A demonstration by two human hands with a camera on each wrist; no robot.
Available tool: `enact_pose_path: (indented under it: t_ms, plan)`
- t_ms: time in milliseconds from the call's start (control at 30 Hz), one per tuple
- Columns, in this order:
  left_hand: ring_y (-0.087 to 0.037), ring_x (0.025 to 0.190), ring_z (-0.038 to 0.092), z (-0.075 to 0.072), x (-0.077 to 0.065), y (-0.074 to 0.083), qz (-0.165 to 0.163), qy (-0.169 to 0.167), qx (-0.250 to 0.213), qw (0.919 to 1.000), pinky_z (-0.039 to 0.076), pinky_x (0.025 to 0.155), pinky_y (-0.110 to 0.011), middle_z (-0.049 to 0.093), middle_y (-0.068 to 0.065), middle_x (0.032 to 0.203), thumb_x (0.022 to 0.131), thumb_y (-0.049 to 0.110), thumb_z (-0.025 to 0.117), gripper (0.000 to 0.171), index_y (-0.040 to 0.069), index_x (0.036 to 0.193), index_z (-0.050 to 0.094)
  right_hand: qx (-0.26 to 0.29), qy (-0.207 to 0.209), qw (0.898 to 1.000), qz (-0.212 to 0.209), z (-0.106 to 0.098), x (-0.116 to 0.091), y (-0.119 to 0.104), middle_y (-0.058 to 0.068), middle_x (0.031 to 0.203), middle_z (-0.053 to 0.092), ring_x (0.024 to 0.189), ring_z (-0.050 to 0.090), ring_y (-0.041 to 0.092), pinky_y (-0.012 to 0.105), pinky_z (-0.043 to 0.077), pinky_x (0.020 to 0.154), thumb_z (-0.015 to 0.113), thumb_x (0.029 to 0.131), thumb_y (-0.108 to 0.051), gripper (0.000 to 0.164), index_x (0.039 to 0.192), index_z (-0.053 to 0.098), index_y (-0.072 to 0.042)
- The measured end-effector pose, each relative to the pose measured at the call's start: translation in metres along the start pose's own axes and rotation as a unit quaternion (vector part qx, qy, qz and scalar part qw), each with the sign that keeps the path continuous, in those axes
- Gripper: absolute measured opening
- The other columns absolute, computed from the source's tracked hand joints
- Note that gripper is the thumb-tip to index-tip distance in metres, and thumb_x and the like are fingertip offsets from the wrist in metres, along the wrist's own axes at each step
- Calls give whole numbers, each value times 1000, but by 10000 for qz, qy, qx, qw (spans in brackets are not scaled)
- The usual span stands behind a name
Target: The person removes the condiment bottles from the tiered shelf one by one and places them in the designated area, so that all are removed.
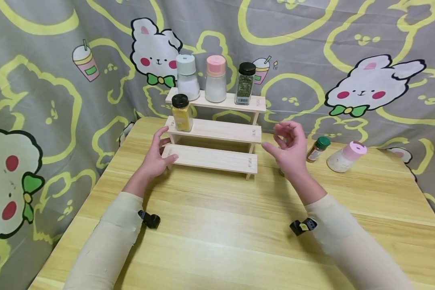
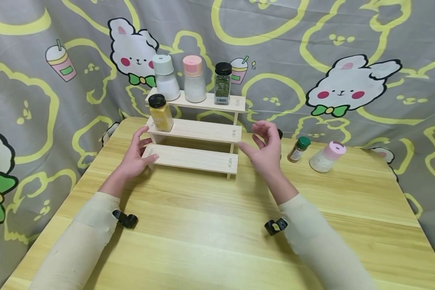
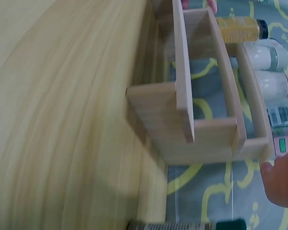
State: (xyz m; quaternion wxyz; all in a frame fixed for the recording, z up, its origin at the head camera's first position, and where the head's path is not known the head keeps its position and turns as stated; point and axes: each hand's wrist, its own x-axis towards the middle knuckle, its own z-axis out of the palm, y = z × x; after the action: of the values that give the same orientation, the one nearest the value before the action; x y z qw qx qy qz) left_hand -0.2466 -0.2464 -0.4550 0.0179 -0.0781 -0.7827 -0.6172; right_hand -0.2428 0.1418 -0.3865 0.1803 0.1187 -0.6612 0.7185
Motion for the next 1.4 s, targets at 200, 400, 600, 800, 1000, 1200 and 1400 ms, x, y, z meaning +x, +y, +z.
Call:
enact_pose_path:
  t_ms: [200,400,600,800,1000,1200,1400]
  plan:
    - [-44,132,41,-1,0,-3,39,3,6,10000,36,104,-55,35,-26,149,90,-15,63,94,30,158,15,-12,-242,9997,-50,20,4,1,16,120,56,114,53,30,48,42,103,80,74,14,60,125,51,0]
    - [-43,132,40,-1,1,-1,8,0,-11,10000,37,104,-55,35,-25,150,89,-15,63,95,29,158,15,101,-326,9994,28,36,9,-1,19,122,54,116,53,31,46,42,103,80,74,12,60,125,51,-1]
    - [-47,132,39,0,-5,15,-80,-62,-52,9999,36,105,-55,32,-30,150,89,-16,61,92,21,158,14,243,-360,9990,119,54,13,-1,18,120,54,113,54,28,48,42,103,82,70,13,62,123,52,0]
    - [-46,132,39,1,-8,28,-181,-58,-20,9998,37,105,-54,33,-31,150,89,-17,61,90,17,158,15,327,-395,9985,191,73,17,0,13,117,56,112,55,27,48,43,102,82,70,13,62,121,53,-6]
    - [-46,132,40,0,-2,12,-93,-39,-55,9999,36,105,-56,34,-29,150,88,-17,61,93,22,158,15,356,-543,9977,190,91,18,4,11,116,56,112,56,27,49,43,102,83,70,11,64,124,51,-1]
    - [-42,131,42,-2,2,-1,-15,43,-36,10000,38,104,-53,36,-24,149,88,-16,63,95,31,157,18,222,-697,9973,98,105,21,9,12,116,57,111,57,25,47,44,101,85,71,7,65,126,51,-2]
    - [-43,130,43,-1,1,0,-28,58,-61,10000,39,103,-54,37,-24,149,88,-16,63,95,32,157,19,152,-790,9965,219,119,23,2,13,119,56,114,54,29,47,43,103,84,72,7,66,128,50,0]
